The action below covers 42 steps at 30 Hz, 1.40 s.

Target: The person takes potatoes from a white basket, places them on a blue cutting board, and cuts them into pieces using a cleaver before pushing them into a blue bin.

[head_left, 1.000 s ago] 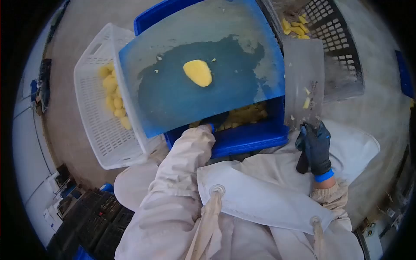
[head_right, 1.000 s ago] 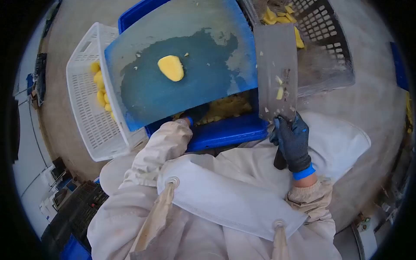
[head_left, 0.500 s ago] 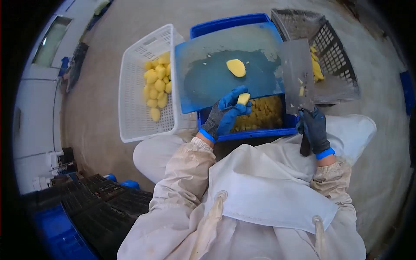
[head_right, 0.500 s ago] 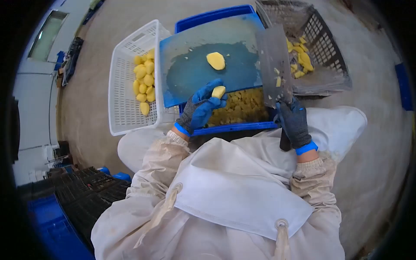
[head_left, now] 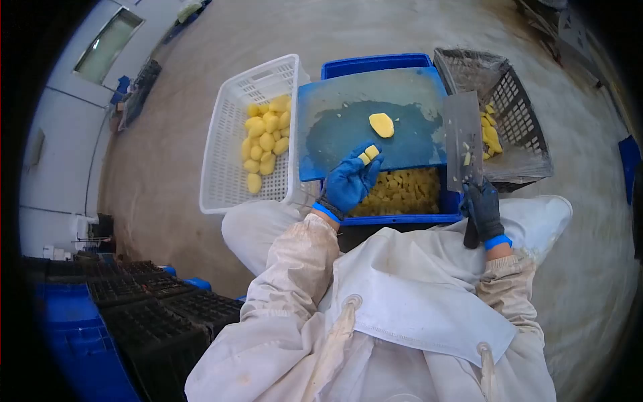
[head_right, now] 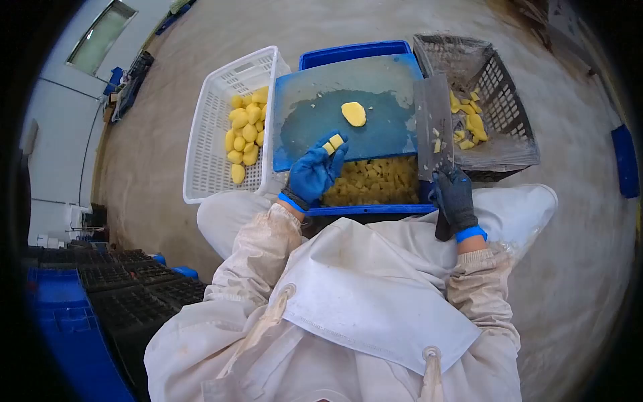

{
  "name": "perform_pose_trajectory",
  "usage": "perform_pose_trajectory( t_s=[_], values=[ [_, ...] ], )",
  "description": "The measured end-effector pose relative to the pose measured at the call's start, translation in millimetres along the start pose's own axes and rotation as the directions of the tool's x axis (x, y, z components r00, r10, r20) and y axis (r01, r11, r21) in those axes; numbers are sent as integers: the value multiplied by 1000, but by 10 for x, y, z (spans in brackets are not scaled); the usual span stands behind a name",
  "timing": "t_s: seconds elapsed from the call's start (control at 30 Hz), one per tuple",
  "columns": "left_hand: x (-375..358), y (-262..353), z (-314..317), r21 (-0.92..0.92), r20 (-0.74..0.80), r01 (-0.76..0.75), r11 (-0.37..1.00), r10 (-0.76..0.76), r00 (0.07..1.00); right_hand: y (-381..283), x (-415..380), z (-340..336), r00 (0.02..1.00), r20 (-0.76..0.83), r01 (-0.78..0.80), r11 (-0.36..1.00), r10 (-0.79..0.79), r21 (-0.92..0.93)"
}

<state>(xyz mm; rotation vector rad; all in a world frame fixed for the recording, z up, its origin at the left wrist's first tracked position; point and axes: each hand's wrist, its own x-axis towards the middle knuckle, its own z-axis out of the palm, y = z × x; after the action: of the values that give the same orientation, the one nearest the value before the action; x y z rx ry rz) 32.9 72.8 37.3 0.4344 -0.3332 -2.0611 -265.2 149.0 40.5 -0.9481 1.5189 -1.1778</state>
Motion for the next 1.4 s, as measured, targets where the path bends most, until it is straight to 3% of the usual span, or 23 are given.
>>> perform_pose_trajectory(
  t_s=[0.17, 0.23, 0.27, 0.4, 0.47, 0.5, 0.53, 0.57, 0.63, 0.7, 0.8, 0.87, 0.9, 0.97, 1.0, 1.07, 1.1, 1.17, 1.2, 1.23, 1.3, 1.37, 1.4],
  values=[
    [26, -16, -66, -72, -6, 28, 997, -29, 1000, -19, -19, -4, 1000, 15, 10, 998, -9, -59],
    [36, -46, -83, 195, -6, -66, 979, 68, 998, 150, 45, -56, 997, 20, 79, 993, -77, -92],
    [35, -59, -72, 194, -8, -62, 979, 64, 998, 133, 51, -45, 989, 29, 149, 981, -146, -127],
    [-5, -115, -39, 395, 0, -60, 917, 65, 998, 60, -6, -80, 995, 26, 100, 983, -97, -154],
    [-14, -100, -79, 475, -8, -18, 880, 25, 1000, 121, 17, -122, 966, 95, 257, 923, -239, -288],
    [4, -65, -141, 800, 96, -96, 593, 31, 995, 52, -23, -86, 971, 85, 241, 926, -226, -291],
    [6, -60, -207, 962, 195, -189, 199, -13, 981, -28, -81, -33, 982, 51, 188, 968, -182, -168],
    [-3, -62, -180, 962, 189, -179, 208, -26, 982, -72, -104, -13, 990, 22, 140, 989, -139, -42],
    [-7, -23, -118, 969, 115, -100, 228, -56, 992, -43, -112, -34, 979, 24, 204, 973, -203, -110],
    [52, 79, -21, 985, 97, -84, 148, -81, 992, -177, -139, 36, 1000, -22, 21, 994, -18, 106],
    [392, 264, -179, 953, -55, 102, 285, -169, 984, -60, -67, -57, 999, -11, 40, 999, -40, -36],
    [711, 427, -193, 989, 62, -64, -137, -19, 998, -48, -27, -61, 1000, 1, -22, 1000, 22, 15],
    [849, 450, -137, 988, 65, -67, -136, -19, 998, -62, -9, -59, 996, 17, -86, 994, 85, 63],
    [1110, 408, -40, 918, 155, -117, -378, 71, 985, -153, -5, -21, 991, 5, -137, 989, 137, 53],
    [1283, 380, -79, 920, 155, -118, -373, 69, 986, -187, 3, -10, 981, -7, -192, 980, 192, 45],
    [1521, 263, -186, 638, 427, -313, -704, -14, 904, -141, 72, -9, 992, 3, -128, 992, 128, 17],
    [1494, 173, -118, 658, 414, -316, -683, -22, 910, -112, 59, -30, 997, 17, -72, 997, 72, -16],
    [1439, 192, 96, 595, 33, -128, -794, -134, 990, -135, 48, 16, 996, -11, -94, 996, 94, -3],
    [1332, 140, -80, 595, 247, -149, -790, 2, 969, -145, 55, 43, 993, -37, -109, 994, 110, 18],
    [1269, 161, -247, 598, 242, -145, -789, 5, 970, -132, 68, 40, 993, -33, -113, 993, 113, 16],
    [1076, 285, -376, 771, 295, -140, -621, 154, 943, -87, 93, 13, 995, 24, -89, 988, 92, -127],
    [885, 333, -440, 786, 299, -140, -602, 172, 939, -73, 113, 63, 999, 28, -37, 990, 41, -139],
    [804, 337, -479, 745, 398, -244, -621, 120, 909, -62, 120, 80, 999, 33, 26, 989, -22, -144]
  ],
)
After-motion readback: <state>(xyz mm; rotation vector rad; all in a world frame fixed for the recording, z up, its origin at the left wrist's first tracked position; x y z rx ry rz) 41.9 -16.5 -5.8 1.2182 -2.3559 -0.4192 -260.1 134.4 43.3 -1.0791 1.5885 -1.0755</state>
